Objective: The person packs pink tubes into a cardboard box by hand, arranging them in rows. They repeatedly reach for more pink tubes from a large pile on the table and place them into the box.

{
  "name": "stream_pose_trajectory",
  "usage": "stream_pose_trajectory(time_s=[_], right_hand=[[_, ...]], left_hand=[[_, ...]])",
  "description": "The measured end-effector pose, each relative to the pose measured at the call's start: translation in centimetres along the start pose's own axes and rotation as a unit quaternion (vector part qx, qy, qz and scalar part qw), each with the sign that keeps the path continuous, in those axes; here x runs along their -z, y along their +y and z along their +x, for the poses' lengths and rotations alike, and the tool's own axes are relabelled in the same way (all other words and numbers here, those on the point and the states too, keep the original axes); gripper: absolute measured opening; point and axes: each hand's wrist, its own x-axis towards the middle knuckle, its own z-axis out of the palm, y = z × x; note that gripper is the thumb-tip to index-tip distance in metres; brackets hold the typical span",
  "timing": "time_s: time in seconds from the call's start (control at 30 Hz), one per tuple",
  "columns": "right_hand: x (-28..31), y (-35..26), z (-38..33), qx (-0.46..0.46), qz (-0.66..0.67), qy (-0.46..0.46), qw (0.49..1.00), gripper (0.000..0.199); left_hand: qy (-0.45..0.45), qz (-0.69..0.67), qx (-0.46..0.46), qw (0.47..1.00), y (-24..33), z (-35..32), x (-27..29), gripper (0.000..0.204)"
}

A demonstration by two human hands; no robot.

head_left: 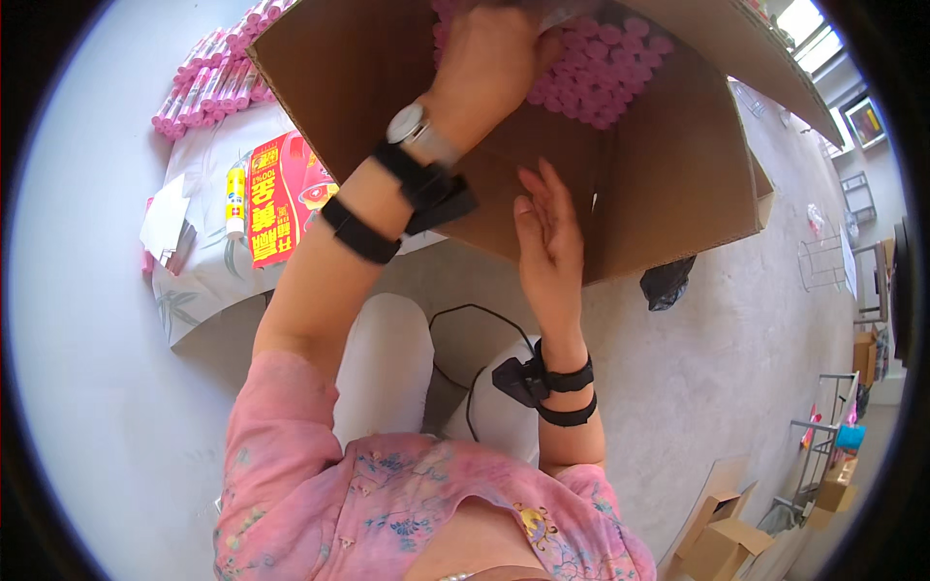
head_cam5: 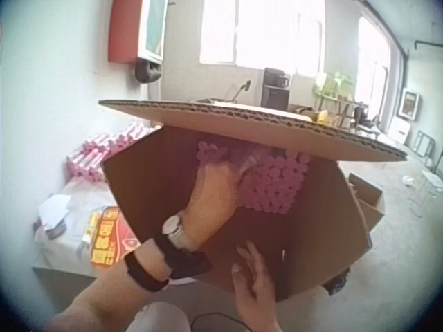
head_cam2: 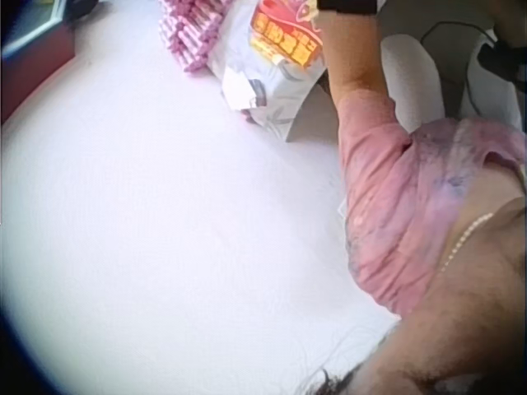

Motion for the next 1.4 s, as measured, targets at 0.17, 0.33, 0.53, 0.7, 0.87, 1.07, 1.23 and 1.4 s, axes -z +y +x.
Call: stream_pose_trajectory(time_s=[0.17, 0.33, 0.53, 0.7, 0.87, 1.07, 1.23, 1.4], right_hand=[[-0.2, 0.0, -0.7, 0.001, -0.009, -0.005, 1.000, 0.052], [0.0, 0.4, -1.1, 0.013, 0.010, -0.006, 1.000, 0.051], [0.3, 0.4, -1.1, 0.010, 0.009, -0.004, 1.000, 0.051], [0.6, 0.2, -0.9, 0.005, -0.007, -0.005, 1.000, 0.052], [0.1, -0.6, -0.8, 0.000, -0.011, -0.021, 1.000, 0.051], [0.0, 0.7, -0.3, 0.041, -0.055, -0.012, 0.998, 0.051], [0.4, -3.2, 1.4, 0.018, -0.123, -0.014, 0.992, 0.051], [1.5, -4.5, 4.8, 0.220, -0.392, 0.082, 0.889, 0.046]], left_hand=[[-0.162, -0.079, 0.182, 0.967, 0.4, 3.7, -5.6, 0.040], [-0.058, 0.088, 0.086, 0.991, -1.4, 4.5, -14.7, 0.037], [-0.144, -0.062, 0.002, 0.988, -3.0, 6.7, -11.8, 0.035], [-0.174, -0.235, -0.064, 0.954, -3.6, 7.1, -7.9, 0.035], [-0.123, -0.306, -0.054, 0.943, -4.1, 6.5, -6.5, 0.035], [-0.013, -0.406, -0.039, 0.913, -2.7, 5.3, -9.4, 0.036], [0.052, -0.447, -0.053, 0.891, -3.0, 5.0, -9.8, 0.036], [-0.049, -0.303, 0.023, 0.951, -4.5, 5.7, -9.5, 0.033]])
